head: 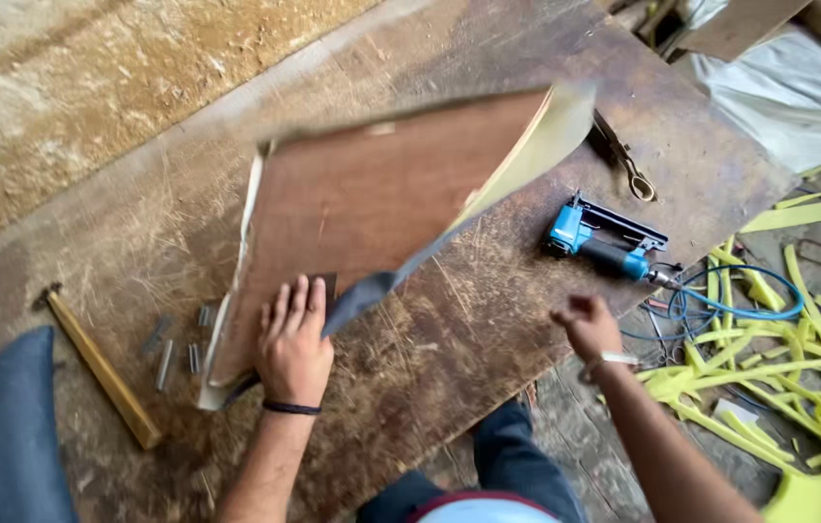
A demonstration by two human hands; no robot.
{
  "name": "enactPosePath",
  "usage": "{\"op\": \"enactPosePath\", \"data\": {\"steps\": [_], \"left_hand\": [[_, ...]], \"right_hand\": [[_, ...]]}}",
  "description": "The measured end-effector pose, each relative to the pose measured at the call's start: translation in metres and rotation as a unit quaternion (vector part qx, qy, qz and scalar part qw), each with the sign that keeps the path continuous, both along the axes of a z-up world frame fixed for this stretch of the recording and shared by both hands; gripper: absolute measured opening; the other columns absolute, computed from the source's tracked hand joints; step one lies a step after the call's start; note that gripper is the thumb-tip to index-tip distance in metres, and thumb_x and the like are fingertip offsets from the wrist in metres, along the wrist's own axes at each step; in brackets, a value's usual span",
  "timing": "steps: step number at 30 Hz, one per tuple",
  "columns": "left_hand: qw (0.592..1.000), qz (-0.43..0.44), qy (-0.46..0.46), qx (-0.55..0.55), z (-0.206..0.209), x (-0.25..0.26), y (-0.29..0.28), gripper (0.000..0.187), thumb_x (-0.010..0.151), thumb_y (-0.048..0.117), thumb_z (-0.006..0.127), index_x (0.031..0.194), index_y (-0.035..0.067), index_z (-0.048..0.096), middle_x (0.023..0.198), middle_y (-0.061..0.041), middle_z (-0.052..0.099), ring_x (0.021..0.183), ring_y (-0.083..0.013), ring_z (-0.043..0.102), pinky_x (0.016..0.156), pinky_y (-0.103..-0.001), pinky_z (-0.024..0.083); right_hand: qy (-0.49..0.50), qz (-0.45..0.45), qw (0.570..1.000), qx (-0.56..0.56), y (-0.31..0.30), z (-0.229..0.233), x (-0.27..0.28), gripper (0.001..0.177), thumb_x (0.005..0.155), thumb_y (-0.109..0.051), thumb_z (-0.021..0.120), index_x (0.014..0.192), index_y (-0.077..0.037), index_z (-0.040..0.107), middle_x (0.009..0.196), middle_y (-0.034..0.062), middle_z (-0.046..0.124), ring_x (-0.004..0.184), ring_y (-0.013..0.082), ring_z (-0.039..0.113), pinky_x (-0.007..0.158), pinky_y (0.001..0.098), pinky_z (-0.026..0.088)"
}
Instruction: The person staples a dark fabric over a curved wooden board using a pneumatic staple gun. They fold the fabric edges, secure them with staples, and trim excess material with scissors. The process is repeated on a second board.
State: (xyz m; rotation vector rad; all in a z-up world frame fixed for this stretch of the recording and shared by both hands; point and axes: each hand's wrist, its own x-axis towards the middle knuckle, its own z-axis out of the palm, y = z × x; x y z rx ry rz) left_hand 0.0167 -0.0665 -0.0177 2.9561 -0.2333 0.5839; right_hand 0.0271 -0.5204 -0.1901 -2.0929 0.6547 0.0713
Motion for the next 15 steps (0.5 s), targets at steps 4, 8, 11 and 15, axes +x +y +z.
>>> {"op": "enactPosePath", "data": {"steps": [4, 8, 11, 15], "left_hand": [[0.986, 0.038, 0.157, 0.045, -0.075, -0.048, -0.052, 0.067, 0.076, 0.006, 0.068, 0.142, 0.014, 0.059, 0.147, -0.007, 0.056, 0.135, -0.0313, 0.05, 0.112, -0.056, 0.037], [0.985, 0.06, 0.163, 0.018, -0.138, -0.093, -0.073, 0.064, 0.083, 0.005, 0.062, 0.144, 0.024, 0.056, 0.152, 0.003, 0.052, 0.142, -0.0272, 0.047, 0.12, -0.052, 0.034], [0.978, 0.052, 0.2, 0.004, -0.149, -0.113, -0.081, 0.066, 0.084, 0.004, 0.06, 0.147, 0.022, 0.053, 0.155, 0.001, 0.049, 0.145, -0.0278, 0.044, 0.12, -0.05, 0.032], [0.966, 0.028, 0.249, -0.065, -0.135, -0.118, -0.078, 0.071, 0.076, 0.007, 0.064, 0.145, 0.015, 0.051, 0.155, -0.011, 0.052, 0.143, -0.0348, 0.044, 0.117, -0.052, 0.033]], "right_hand": [[-0.028, 0.074, 0.982, -0.171, -0.056, 0.017, 0.035, 0.073, 0.075, -0.023, 0.08, 0.143, -0.015, 0.054, 0.154, 0.0144, 0.049, 0.102, 0.032, 0.072, 0.088, 0.0455, 0.055], [-0.057, 0.235, 0.923, -0.299, -0.079, 0.016, 0.077, 0.074, 0.074, -0.034, 0.082, 0.14, -0.018, 0.053, 0.147, 0.0119, 0.053, 0.11, 0.0413, 0.067, 0.079, 0.0503, 0.057], [0.08, 0.243, 0.908, -0.332, -0.097, 0.002, 0.099, 0.057, 0.088, -0.039, 0.076, 0.138, -0.024, 0.056, 0.142, 0.0098, 0.057, 0.101, 0.0411, 0.07, 0.076, 0.0543, 0.057], [0.049, 0.218, 0.904, -0.365, -0.14, -0.004, 0.128, 0.056, 0.085, -0.034, 0.078, 0.136, -0.022, 0.057, 0.138, 0.0138, 0.061, 0.102, 0.0425, 0.069, 0.076, 0.0554, 0.057]]}}
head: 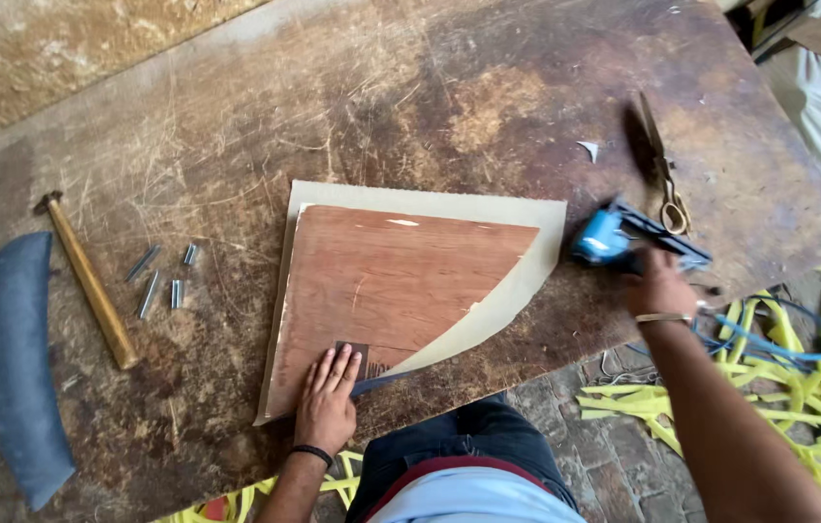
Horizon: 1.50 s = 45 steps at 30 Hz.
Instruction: The person staples a dark fabric over a curved wooden board using a pneumatic staple gun. They fold the fabric edges, secure them with staples, and trim excess material with scissors. The process is repeated on a second board.
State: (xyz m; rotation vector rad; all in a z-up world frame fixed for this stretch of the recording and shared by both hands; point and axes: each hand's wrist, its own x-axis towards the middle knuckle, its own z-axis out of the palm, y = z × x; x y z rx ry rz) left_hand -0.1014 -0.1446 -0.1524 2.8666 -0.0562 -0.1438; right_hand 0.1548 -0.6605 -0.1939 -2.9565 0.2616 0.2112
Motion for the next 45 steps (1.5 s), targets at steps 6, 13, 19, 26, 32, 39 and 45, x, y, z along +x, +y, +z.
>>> {"op": "enactPosePath", "data": {"steps": [6, 13, 19, 26, 32, 39, 45], "left_hand": [[0.93, 0.327, 0.009, -0.167, 0.005, 0.017, 0.057, 0.056, 0.09, 0.022, 0.066, 0.145, 0.02, 0.054, 0.135, -0.006, 0.067, 0.115, -0.0243, 0.068, 0.098, -0.041, 0.055], [0.934, 0.251, 0.024, -0.251, -0.013, -0.023, 0.126, 0.063, 0.083, 0.027, 0.084, 0.135, 0.004, 0.058, 0.121, -0.017, 0.069, 0.103, -0.0302, 0.069, 0.084, -0.041, 0.056], [0.871, 0.278, 0.396, -0.088, 0.004, -0.112, 0.146, 0.067, 0.091, 0.007, 0.064, 0.153, 0.026, 0.048, 0.103, -0.005, 0.075, 0.092, -0.0192, 0.073, 0.081, -0.036, 0.06], [0.878, 0.38, 0.12, -0.266, -0.008, -0.033, 0.143, 0.041, 0.094, 0.024, 0.069, 0.135, 0.016, 0.066, 0.107, -0.007, 0.078, 0.083, -0.0174, 0.072, 0.073, -0.034, 0.064], [0.889, 0.361, 0.151, -0.237, -0.036, 0.043, 0.122, 0.061, 0.094, 0.039, 0.074, 0.14, 0.004, 0.055, 0.141, -0.022, 0.054, 0.125, -0.0359, 0.054, 0.098, -0.052, 0.046], [0.792, 0.488, 0.044, -0.365, -0.04, 0.05, 0.106, 0.046, 0.088, 0.018, 0.075, 0.129, 0.002, 0.065, 0.127, -0.014, 0.069, 0.113, -0.0262, 0.068, 0.097, -0.039, 0.053], [0.779, 0.492, 0.03, -0.387, -0.013, 0.05, 0.105, 0.042, 0.088, 0.017, 0.075, 0.127, 0.003, 0.068, 0.12, -0.013, 0.074, 0.108, -0.0249, 0.071, 0.094, -0.038, 0.055]], "right_hand": [[-0.097, 0.008, 0.995, 0.011, 0.002, 0.046, 0.01, 0.047, 0.086, -0.024, 0.079, 0.131, -0.015, 0.067, 0.134, 0.0233, 0.061, 0.109, 0.0423, 0.066, 0.084, 0.0514, 0.056], [0.116, -0.206, 0.864, 0.444, 0.164, 0.034, -0.026, 0.063, 0.091, -0.026, 0.075, 0.142, -0.007, 0.043, 0.116, 0.0146, 0.068, 0.093, 0.0262, 0.071, 0.069, 0.0378, 0.058], [0.17, -0.237, 0.82, 0.492, 0.187, -0.004, -0.046, 0.062, 0.098, -0.026, 0.072, 0.147, 0.003, 0.049, 0.109, 0.0164, 0.072, 0.086, 0.0239, 0.073, 0.063, 0.0356, 0.054], [0.116, -0.293, 0.831, 0.459, 0.194, -0.002, -0.033, 0.079, 0.095, -0.017, 0.076, 0.157, -0.004, 0.029, 0.122, 0.0221, 0.067, 0.095, 0.0264, 0.074, 0.076, 0.0374, 0.062], [0.037, -0.255, 0.822, 0.507, 0.196, 0.001, 0.003, 0.09, 0.096, -0.013, 0.077, 0.162, -0.024, 0.018, 0.132, 0.0206, 0.063, 0.106, 0.0272, 0.07, 0.081, 0.0438, 0.063], [0.087, -0.224, 0.797, 0.554, 0.174, 0.0, 0.016, 0.078, 0.095, 0.0, 0.071, 0.155, -0.024, 0.027, 0.126, 0.0163, 0.061, 0.107, 0.0279, 0.071, 0.085, 0.0494, 0.061], [0.058, -0.185, 0.775, 0.601, 0.164, 0.003, 0.017, 0.077, 0.099, 0.001, 0.069, 0.157, -0.023, 0.025, 0.127, 0.0185, 0.062, 0.108, 0.0269, 0.07, 0.088, 0.0517, 0.063]]}}
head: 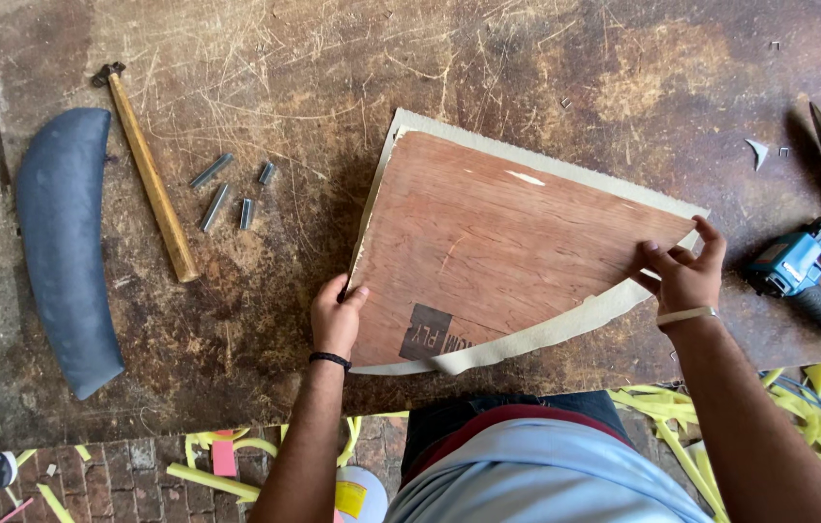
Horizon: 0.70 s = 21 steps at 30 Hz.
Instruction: The person staples a dark fabric over a curved wooden board using a pneumatic staple gun. They fold the fabric edges, secure them with staples, and trim excess material with scissors. The process is repeated on a second board.
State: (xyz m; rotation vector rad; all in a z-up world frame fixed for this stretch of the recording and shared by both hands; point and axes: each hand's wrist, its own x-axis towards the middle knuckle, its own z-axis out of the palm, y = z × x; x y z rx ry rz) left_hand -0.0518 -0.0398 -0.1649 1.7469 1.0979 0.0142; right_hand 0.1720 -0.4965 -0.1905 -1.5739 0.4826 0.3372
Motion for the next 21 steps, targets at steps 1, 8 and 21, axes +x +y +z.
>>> {"op": "enactPosePath", "data": {"steps": [1, 8, 21], "left_hand": [[1.0, -0.006, 0.002, 0.003, 0.001, -0.001, -0.001, 0.041, 0.088, 0.018, 0.075, 0.126, 0.003, 0.068, 0.12, -0.013, 0.074, 0.108, -0.0251, 0.071, 0.094, -0.038, 0.055], [0.999, -0.038, 0.016, 0.006, -0.019, -0.019, 0.003, 0.036, 0.097, 0.026, 0.065, 0.13, 0.011, 0.068, 0.13, -0.009, 0.069, 0.114, -0.0217, 0.067, 0.094, -0.038, 0.054], [0.927, -0.054, 0.316, 0.193, -0.025, -0.108, 0.007, 0.031, 0.077, 0.013, 0.08, 0.106, 0.024, 0.076, 0.106, -0.005, 0.07, 0.091, -0.0254, 0.072, 0.081, -0.042, 0.056]], "right_hand": [[-0.001, 0.002, 1.0, -0.001, -0.001, -0.002, -0.001, 0.077, 0.1, 0.001, 0.069, 0.158, -0.023, 0.025, 0.126, 0.0184, 0.062, 0.108, 0.0267, 0.07, 0.089, 0.0513, 0.063], [0.07, -0.033, 0.995, -0.056, 0.002, -0.021, -0.002, 0.062, 0.1, -0.015, 0.075, 0.15, -0.006, 0.039, 0.122, 0.015, 0.063, 0.103, 0.0281, 0.067, 0.084, 0.0487, 0.062], [0.312, 0.002, 0.95, -0.025, 0.078, 0.016, -0.065, 0.056, 0.106, -0.046, 0.05, 0.137, 0.0, 0.043, 0.125, 0.031, 0.059, 0.105, 0.0398, 0.067, 0.082, 0.047, 0.062]]}}
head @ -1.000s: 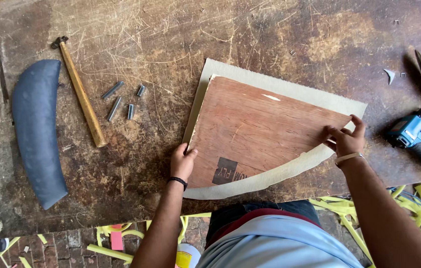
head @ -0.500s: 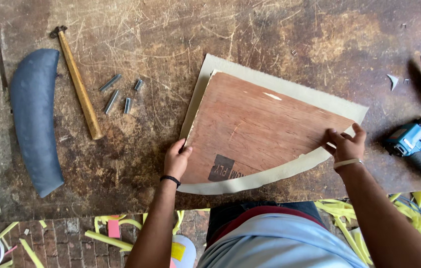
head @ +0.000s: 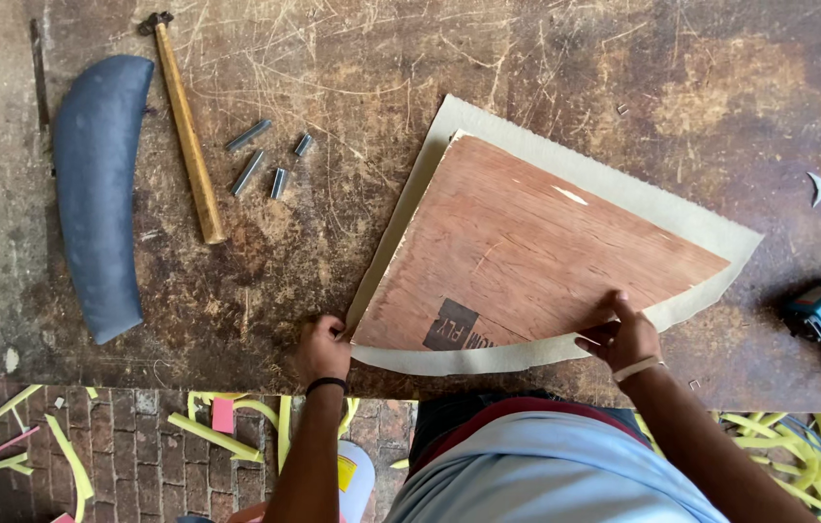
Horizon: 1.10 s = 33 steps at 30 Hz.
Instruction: The person staples a dark fabric over a curved wooden board using a pneumatic staple gun. They fold the fabric edges, secure them with staples, and trim excess material with scissors. The process is repeated on a second board.
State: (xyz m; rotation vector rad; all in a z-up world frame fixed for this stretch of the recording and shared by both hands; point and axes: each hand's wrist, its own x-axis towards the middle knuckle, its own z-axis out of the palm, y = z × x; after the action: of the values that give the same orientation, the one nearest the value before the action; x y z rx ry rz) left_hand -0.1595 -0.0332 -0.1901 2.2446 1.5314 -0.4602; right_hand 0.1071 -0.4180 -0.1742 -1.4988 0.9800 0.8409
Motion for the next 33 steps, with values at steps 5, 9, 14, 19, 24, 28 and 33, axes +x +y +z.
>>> {"op": "enactPosePath", "data": {"steps": [5, 9, 14, 19, 24, 28, 33], "left_hand": [[0.999, 0.036, -0.008, -0.006, -0.001, 0.003, 0.003, 0.022, 0.081, 0.035, 0.084, 0.096, 0.019, 0.077, 0.105, -0.009, 0.067, 0.093, -0.0302, 0.067, 0.081, -0.046, 0.053], [0.997, 0.039, -0.066, -0.022, -0.001, -0.003, 0.006, 0.027, 0.082, 0.039, 0.084, 0.091, 0.014, 0.077, 0.103, -0.011, 0.067, 0.091, -0.03, 0.069, 0.078, -0.044, 0.055], [0.999, 0.008, -0.051, -0.002, -0.004, -0.002, 0.009, 0.036, 0.08, 0.048, 0.085, 0.091, 0.015, 0.078, 0.1, -0.009, 0.069, 0.085, -0.0256, 0.069, 0.07, -0.042, 0.055], [0.999, 0.033, -0.018, -0.017, -0.006, -0.004, 0.006, 0.028, 0.08, 0.041, 0.084, 0.092, 0.017, 0.078, 0.098, -0.004, 0.072, 0.08, -0.0201, 0.07, 0.067, -0.038, 0.056], [1.0, 0.015, -0.026, 0.003, -0.011, -0.009, 0.004, 0.021, 0.081, 0.035, 0.083, 0.094, 0.018, 0.077, 0.102, -0.001, 0.075, 0.08, -0.0177, 0.071, 0.068, -0.037, 0.056], [0.998, 0.021, -0.053, 0.001, -0.012, -0.011, 0.007, 0.024, 0.083, 0.039, 0.083, 0.09, 0.017, 0.078, 0.106, -0.003, 0.074, 0.083, -0.0178, 0.071, 0.066, -0.037, 0.058], [0.999, 0.023, -0.036, -0.008, -0.005, -0.007, 0.004, 0.026, 0.08, 0.039, 0.085, 0.09, 0.016, 0.078, 0.101, -0.003, 0.074, 0.084, -0.0201, 0.071, 0.071, -0.038, 0.056]], "right_hand": [[-0.043, -0.023, 0.999, -0.018, 0.005, -0.007, 0.001, 0.056, 0.105, -0.048, 0.045, 0.13, 0.002, 0.047, 0.117, 0.0219, 0.063, 0.097, 0.0338, 0.068, 0.078, 0.0476, 0.062], [-0.071, 0.001, 0.997, -0.026, -0.011, -0.01, 0.011, 0.056, 0.108, -0.049, 0.045, 0.128, 0.003, 0.053, 0.113, 0.022, 0.065, 0.091, 0.0329, 0.069, 0.077, 0.0467, 0.061], [-0.059, 0.02, 0.998, 0.006, -0.016, -0.02, 0.013, 0.055, 0.108, -0.049, 0.043, 0.129, 0.001, 0.053, 0.11, 0.0195, 0.067, 0.089, 0.0314, 0.069, 0.075, 0.046, 0.06], [-0.06, -0.022, 0.998, -0.005, -0.006, -0.021, 0.0, 0.052, 0.107, -0.045, 0.044, 0.132, 0.0, 0.047, 0.118, 0.0197, 0.062, 0.098, 0.0323, 0.068, 0.083, 0.0495, 0.062], [-0.067, -0.013, 0.998, -0.006, -0.004, -0.007, 0.0, 0.054, 0.109, -0.044, 0.043, 0.134, 0.003, 0.046, 0.123, 0.0241, 0.06, 0.104, 0.0363, 0.067, 0.088, 0.0516, 0.061], [-0.077, -0.013, 0.997, 0.011, -0.003, -0.006, 0.003, 0.049, 0.107, -0.045, 0.041, 0.132, -0.002, 0.047, 0.119, 0.0195, 0.062, 0.102, 0.0336, 0.067, 0.086, 0.0516, 0.06], [-0.087, -0.024, 0.996, 0.016, -0.002, -0.02, 0.001, 0.049, 0.109, -0.044, 0.043, 0.123, 0.002, 0.047, 0.111, 0.0202, 0.061, 0.097, 0.0358, 0.067, 0.083, 0.052, 0.063]]}}
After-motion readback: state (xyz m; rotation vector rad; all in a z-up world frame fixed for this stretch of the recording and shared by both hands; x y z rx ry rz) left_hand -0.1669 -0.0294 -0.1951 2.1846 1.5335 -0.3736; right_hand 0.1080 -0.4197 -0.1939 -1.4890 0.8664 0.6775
